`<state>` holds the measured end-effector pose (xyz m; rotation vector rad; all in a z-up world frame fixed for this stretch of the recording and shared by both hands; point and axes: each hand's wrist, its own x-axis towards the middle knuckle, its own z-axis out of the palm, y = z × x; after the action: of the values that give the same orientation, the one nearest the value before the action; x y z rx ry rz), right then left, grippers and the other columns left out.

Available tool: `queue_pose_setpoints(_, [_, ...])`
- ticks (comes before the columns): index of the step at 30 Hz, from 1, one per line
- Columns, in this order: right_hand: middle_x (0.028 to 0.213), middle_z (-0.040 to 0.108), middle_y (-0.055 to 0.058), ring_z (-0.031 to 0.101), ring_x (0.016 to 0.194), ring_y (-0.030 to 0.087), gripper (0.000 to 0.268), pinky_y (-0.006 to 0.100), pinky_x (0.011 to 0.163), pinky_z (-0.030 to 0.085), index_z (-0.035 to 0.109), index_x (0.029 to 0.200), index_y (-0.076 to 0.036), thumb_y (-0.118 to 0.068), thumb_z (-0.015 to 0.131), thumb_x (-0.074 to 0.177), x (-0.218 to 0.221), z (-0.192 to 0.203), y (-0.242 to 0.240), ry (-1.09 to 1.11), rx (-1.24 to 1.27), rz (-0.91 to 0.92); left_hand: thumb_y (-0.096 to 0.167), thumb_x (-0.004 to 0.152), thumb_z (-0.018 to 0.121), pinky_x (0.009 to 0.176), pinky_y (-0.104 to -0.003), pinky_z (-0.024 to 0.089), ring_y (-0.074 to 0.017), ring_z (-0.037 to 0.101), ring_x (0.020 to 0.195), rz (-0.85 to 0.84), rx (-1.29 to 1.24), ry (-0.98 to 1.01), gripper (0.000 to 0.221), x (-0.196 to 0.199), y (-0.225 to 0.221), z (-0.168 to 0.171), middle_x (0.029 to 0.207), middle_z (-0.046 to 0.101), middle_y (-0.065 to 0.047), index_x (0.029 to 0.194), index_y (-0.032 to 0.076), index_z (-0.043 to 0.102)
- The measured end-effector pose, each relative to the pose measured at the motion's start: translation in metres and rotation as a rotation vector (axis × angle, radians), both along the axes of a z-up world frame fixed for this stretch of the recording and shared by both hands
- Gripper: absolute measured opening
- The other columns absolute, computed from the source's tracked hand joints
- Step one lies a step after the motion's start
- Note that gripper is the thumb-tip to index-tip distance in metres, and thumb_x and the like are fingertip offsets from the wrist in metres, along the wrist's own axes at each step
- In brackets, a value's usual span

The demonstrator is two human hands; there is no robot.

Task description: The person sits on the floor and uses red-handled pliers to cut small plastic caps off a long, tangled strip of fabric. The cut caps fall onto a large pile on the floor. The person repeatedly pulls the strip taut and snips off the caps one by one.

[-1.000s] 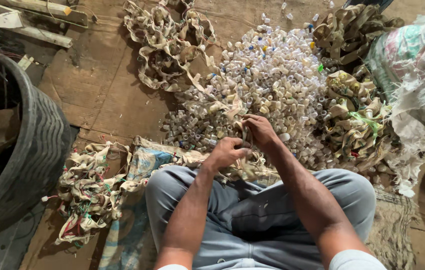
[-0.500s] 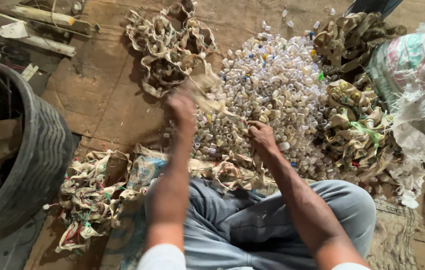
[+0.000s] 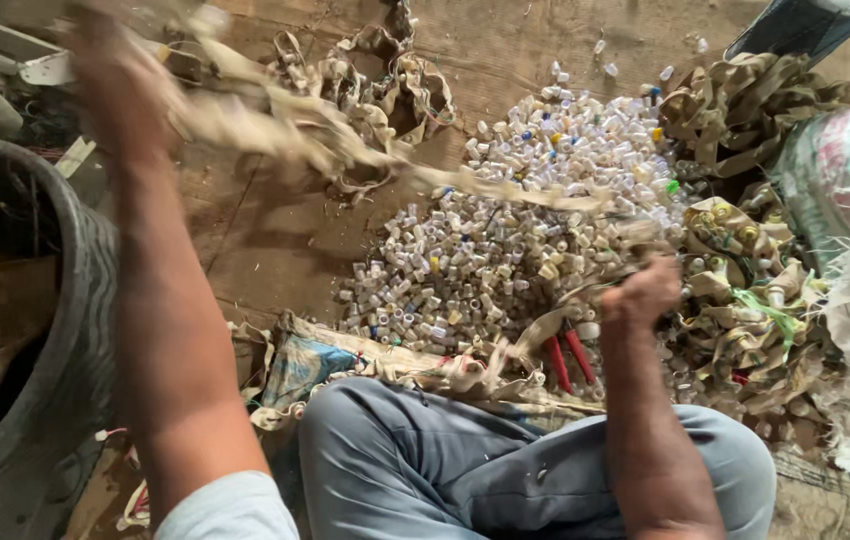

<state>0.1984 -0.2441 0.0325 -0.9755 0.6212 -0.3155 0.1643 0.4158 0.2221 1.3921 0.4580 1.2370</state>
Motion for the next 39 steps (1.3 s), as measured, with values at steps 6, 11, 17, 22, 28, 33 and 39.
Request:
queue_pose_setpoints(6, [0.084, 0.067, 0.008, 0.054, 0.060, 0.016, 0.018, 0.031, 0.050, 0.045, 0.063, 0.108, -0.005, -0.010, 0.052, 0.095, 0.005, 0.039, -0.051, -0.151, 0.162, -0.099, 0.047, 0.108, 0.046, 0.062, -0.032, 0.058, -0.0182, 0.062, 0.076, -0.147, -0.089, 0.261, 0.060, -0.024, -0.130, -0.128, 0.107, 0.071, -0.017, 0.138, -0.004, 0.052])
queue_pose_setpoints(11, [0.088, 0.067, 0.008, 0.052, 0.062, 0.016, 0.025, 0.031, 0.052, 0.045, 0.062, 0.118, -0.007, -0.011, 0.050, 0.096, -0.005, 0.067, -0.052, -0.235, 0.232, -0.005, 0.044, 0.107, 0.048, 0.066, -0.033, 0.059, -0.0190, 0.064, 0.079, -0.119, -0.085, 0.272, 0.056, 0.016, -0.103, -0.124, 0.106, 0.072, -0.017, 0.134, -0.005, 0.055])
queue_pose_setpoints(17, [0.094, 0.067, 0.009, 0.050, 0.063, 0.016, 0.035, 0.032, 0.055, 0.044, 0.060, 0.131, -0.009, -0.011, 0.048, 0.098, -0.004, 0.081, -0.024, -0.250, 0.258, 0.075, 0.040, 0.106, 0.051, 0.070, -0.034, 0.060, -0.0200, 0.066, 0.082, -0.105, -0.078, 0.116, 0.052, 0.104, -0.009, -0.063, 0.106, 0.072, -0.016, 0.130, -0.005, 0.057])
queue_pose_setpoints(22, [0.093, 0.067, 0.010, 0.050, 0.062, 0.016, 0.041, 0.032, 0.055, 0.045, 0.058, 0.137, -0.009, -0.008, 0.050, 0.098, -0.007, 0.095, 0.003, -0.232, 0.251, 0.115, 0.038, 0.105, 0.053, 0.073, -0.035, 0.061, -0.0208, 0.068, 0.084, -0.095, -0.078, 0.111, 0.048, 0.122, 0.006, -0.043, 0.105, 0.072, -0.016, 0.126, -0.005, 0.060])
queue_pose_setpoints(28, [0.101, 0.070, 0.015, 0.062, 0.074, 0.021, 0.037, 0.034, 0.069, 0.055, 0.066, 0.136, -0.001, -0.004, 0.048, 0.104, -0.036, 0.122, 0.016, -0.391, 0.149, 0.421, 0.034, 0.104, 0.056, 0.077, -0.035, 0.062, -0.0218, 0.070, 0.087, -0.195, -0.121, 0.308, 0.044, 0.090, -0.100, -0.142, 0.105, 0.072, -0.015, 0.121, -0.006, 0.062])
queue_pose_setpoints(33, [0.112, 0.074, 0.013, 0.065, 0.085, 0.027, 0.021, 0.038, 0.073, 0.054, 0.070, 0.119, -0.006, 0.004, 0.062, 0.102, -0.060, 0.126, 0.054, -0.515, -0.832, 0.532, 0.031, 0.103, 0.058, 0.081, -0.036, 0.062, -0.0226, 0.071, 0.090, -0.736, -0.386, 0.455, 0.040, -0.013, -0.295, -0.202, 0.104, 0.073, -0.015, 0.117, -0.006, 0.065])
queue_pose_setpoints(39, [0.119, 0.066, 0.017, 0.066, 0.105, 0.039, 0.046, 0.048, 0.090, 0.055, 0.064, 0.118, -0.006, 0.002, 0.075, 0.075, -0.114, 0.108, 0.123, -0.872, -1.487, 0.888, 0.028, 0.106, 0.060, 0.075, -0.035, 0.058, -0.0222, 0.069, 0.088, -0.959, -0.887, 0.357, 0.035, -0.106, -0.395, -0.163, 0.101, 0.072, -0.013, 0.117, -0.005, 0.067])
